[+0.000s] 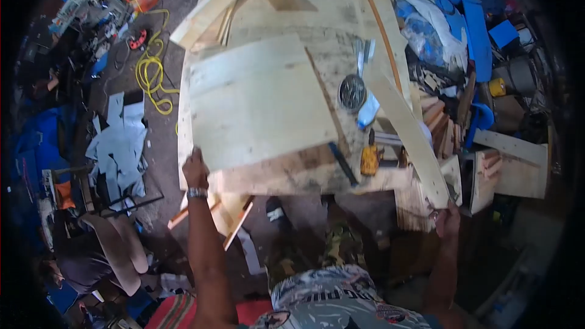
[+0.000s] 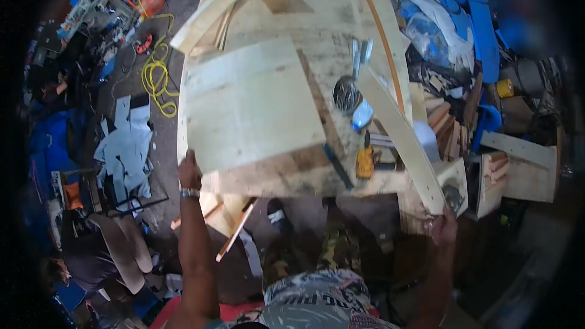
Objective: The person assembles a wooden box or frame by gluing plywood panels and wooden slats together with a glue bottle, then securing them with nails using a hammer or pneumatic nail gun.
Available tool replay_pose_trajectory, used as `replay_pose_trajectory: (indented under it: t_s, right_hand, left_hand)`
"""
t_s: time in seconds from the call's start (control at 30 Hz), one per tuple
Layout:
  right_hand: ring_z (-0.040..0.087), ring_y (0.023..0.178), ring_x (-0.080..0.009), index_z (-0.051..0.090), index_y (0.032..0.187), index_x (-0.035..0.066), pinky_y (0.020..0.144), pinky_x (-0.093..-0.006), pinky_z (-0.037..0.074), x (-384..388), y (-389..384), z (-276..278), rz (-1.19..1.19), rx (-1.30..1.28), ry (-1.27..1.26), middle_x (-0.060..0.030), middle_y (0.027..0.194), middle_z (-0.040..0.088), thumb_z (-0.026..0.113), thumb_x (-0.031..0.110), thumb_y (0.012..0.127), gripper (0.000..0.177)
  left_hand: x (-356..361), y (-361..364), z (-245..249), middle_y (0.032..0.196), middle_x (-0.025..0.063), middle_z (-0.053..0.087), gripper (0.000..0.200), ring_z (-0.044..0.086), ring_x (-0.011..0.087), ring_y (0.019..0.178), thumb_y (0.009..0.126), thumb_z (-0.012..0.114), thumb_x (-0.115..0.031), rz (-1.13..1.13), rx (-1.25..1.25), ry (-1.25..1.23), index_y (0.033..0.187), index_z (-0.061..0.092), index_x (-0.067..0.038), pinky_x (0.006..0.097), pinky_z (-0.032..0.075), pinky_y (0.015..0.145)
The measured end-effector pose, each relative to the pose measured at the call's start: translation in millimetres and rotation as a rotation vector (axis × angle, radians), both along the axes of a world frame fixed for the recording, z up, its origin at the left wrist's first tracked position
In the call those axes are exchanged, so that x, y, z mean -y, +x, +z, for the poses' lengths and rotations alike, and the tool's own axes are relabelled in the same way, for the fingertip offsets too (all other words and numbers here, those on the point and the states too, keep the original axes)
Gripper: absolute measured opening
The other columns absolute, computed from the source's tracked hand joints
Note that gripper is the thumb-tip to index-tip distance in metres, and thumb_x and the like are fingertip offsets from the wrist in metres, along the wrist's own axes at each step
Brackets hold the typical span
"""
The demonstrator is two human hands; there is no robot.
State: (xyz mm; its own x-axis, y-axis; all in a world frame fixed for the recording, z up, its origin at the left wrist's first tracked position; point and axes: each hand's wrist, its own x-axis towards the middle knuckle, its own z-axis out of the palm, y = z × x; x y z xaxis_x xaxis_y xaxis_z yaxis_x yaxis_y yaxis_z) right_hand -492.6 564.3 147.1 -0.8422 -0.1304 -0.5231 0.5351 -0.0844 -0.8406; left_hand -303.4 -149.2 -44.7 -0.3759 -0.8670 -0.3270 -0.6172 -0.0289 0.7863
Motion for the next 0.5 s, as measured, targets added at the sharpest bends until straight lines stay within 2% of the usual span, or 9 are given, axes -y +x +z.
replay_pose_trajectory:
  t_s: [0.1, 0.13, 0.2, 0.23, 0.27, 0.33, 0.4, 0.43, 0.5]
  right_hand:
    - [0.067, 0.078, -0.0235, 0.051, 0.128, -0.004, 0.054, -0.0287, 0.053, -10, 97, 58, 0.045, 0.078, 0.045, -0.0209, 0.103, 0.067, 0.045, 0.036, 0.095, 0.052]
    - [0.067, 0.077, -0.0234, 0.052, 0.128, -0.004, 0.052, -0.0278, 0.052, -10, 117, 65, 0.064, 0.105, 0.074, -0.0212, 0.103, 0.067, 0.046, 0.036, 0.095, 0.052]
    - [0.067, 0.076, -0.0232, 0.053, 0.126, -0.005, 0.049, -0.0262, 0.05, -3, 148, 56, 0.091, 0.144, 0.115, -0.0218, 0.102, 0.067, 0.047, 0.035, 0.094, 0.052]
    - [0.067, 0.077, -0.0226, 0.053, 0.125, -0.007, 0.051, -0.0273, 0.051, 5, 152, 43, 0.195, 0.129, 0.266, -0.0221, 0.102, 0.067, 0.052, 0.035, 0.091, 0.054]
    - [0.066, 0.078, -0.0219, 0.053, 0.125, -0.007, 0.055, -0.0291, 0.051, 25, 148, 29, 0.13, 0.244, 0.097, -0.0217, 0.102, 0.067, 0.055, 0.034, 0.089, 0.055]
    - [0.063, 0.073, -0.0209, 0.056, 0.119, -0.006, 0.058, -0.0316, 0.049, 61, 131, -25, 0.237, 0.285, 0.083, -0.0181, 0.098, 0.066, 0.058, 0.033, 0.088, 0.05]
    - [0.058, 0.064, -0.0146, 0.058, 0.114, -0.006, 0.054, -0.0271, 0.045, 108, 98, -86, 0.497, 0.2, 0.021, -0.0109, 0.085, 0.064, 0.055, 0.03, 0.093, 0.042]
    - [0.055, 0.062, -0.0117, 0.06, 0.112, -0.005, 0.053, -0.025, 0.042, 154, 75, -89, 0.625, 0.18, 0.134, -0.0078, 0.081, 0.062, 0.054, 0.03, 0.095, 0.04]
    - [0.053, 0.06, -0.0102, 0.062, 0.113, -0.002, 0.052, -0.0247, 0.042, 201, 40, -146, 0.724, 0.126, 0.237, -0.0051, 0.079, 0.061, 0.056, 0.035, 0.094, 0.042]
  left_hand:
    - [-17, -11, 69, 0.086, -0.0007, 0.066, 0.038, 0.056, 0.0086, 0.064, 0.088, 0.065, -0.028, 0.213, -0.394, 0.432, 0.112, 0.063, 0.001, 0.0255, 0.044, 0.054]
    - [-4, 1, 65, 0.1, -0.0006, 0.065, 0.037, 0.06, 0.0109, 0.086, 0.09, 0.063, -0.018, 0.097, -0.376, 0.539, 0.125, 0.057, -0.007, 0.0282, 0.049, 0.069]
    - [0, 6, 65, 0.096, -0.0008, 0.065, 0.035, 0.058, 0.008, 0.082, 0.092, 0.063, -0.02, 0.089, -0.425, 0.577, 0.122, 0.059, -0.003, 0.0242, 0.049, 0.067]
    - [1, 4, 63, 0.095, -0.0003, 0.065, 0.035, 0.058, 0.0084, 0.081, 0.092, 0.063, -0.021, 0.09, -0.434, 0.562, 0.121, 0.058, -0.002, 0.0236, 0.048, 0.066]
    - [0, 5, 62, 0.095, 0.0002, 0.065, 0.036, 0.059, 0.0087, 0.08, 0.092, 0.063, -0.021, 0.093, -0.439, 0.549, 0.121, 0.058, -0.001, 0.0229, 0.048, 0.065]
    - [-4, 4, 58, 0.095, 0.0011, 0.065, 0.037, 0.059, 0.0093, 0.078, 0.092, 0.063, -0.021, 0.105, -0.436, 0.539, 0.121, 0.058, 0.001, 0.0223, 0.049, 0.064]
    - [-8, 6, 58, 0.095, 0.0019, 0.065, 0.038, 0.059, 0.0096, 0.077, 0.092, 0.063, -0.021, 0.124, -0.41, 0.533, 0.122, 0.057, 0.002, 0.0223, 0.049, 0.064]
    - [-11, 7, 56, 0.096, 0.0036, 0.065, 0.039, 0.06, 0.0108, 0.077, 0.092, 0.064, -0.019, 0.116, -0.401, 0.518, 0.122, 0.056, 0.003, 0.0233, 0.051, 0.066]
    - [-5, 19, 24, 0.098, 0.0045, 0.066, 0.04, 0.062, 0.0121, 0.081, 0.089, 0.066, -0.017, 0.125, -0.437, 0.513, 0.123, 0.056, 0.002, 0.0261, 0.054, 0.069]
